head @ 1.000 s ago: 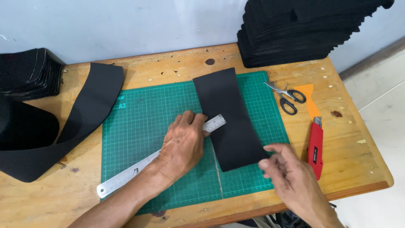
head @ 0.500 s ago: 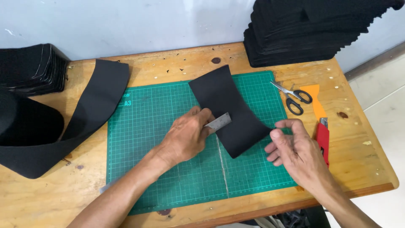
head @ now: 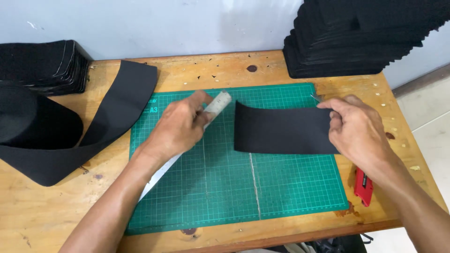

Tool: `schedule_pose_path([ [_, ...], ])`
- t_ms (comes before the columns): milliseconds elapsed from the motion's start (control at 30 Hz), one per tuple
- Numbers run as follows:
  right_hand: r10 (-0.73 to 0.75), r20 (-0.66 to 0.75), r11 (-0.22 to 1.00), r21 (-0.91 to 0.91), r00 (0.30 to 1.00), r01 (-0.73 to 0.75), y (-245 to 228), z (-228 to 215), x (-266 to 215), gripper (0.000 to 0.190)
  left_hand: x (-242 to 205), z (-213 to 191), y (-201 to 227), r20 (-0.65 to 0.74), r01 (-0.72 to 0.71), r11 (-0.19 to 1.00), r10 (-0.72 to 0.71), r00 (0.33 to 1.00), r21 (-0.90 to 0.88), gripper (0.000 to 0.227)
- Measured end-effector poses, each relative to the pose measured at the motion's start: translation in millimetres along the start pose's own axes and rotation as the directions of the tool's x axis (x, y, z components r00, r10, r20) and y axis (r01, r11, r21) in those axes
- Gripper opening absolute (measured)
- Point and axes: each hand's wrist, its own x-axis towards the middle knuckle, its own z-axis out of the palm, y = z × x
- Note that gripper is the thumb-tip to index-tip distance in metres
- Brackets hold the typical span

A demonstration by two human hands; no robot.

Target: Measuring and cutting black foam strips using a ruler, utility knife, and scissors on a cutting mat

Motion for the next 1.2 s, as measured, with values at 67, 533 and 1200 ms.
schedule_pose_path([
  [67, -0.163, -0.031, 0.973, -0.171, 0.986, 0.156, 27, 27, 21, 0.037, 2, -2, -12, -0.007, 0.068, 0.997, -0.068, 0.998, -0.036, 0.017],
  [533, -0.576, -0.163, 0.808, 0.029, 0.801, 0.588, -100, 62, 110, 0.037, -5, 14, -59, -0.128, -0.084, 0.867, 0.024, 0.991, -0.491, 0.039],
  [1200, 0.249, 0.23, 0.92, 0.247, 0.941, -0.304, -56, 19, -46, 0.051, -21, 28, -13, 0.083, -0.14, 0.942, 0.173, 0.981, -0.304, 0.035],
])
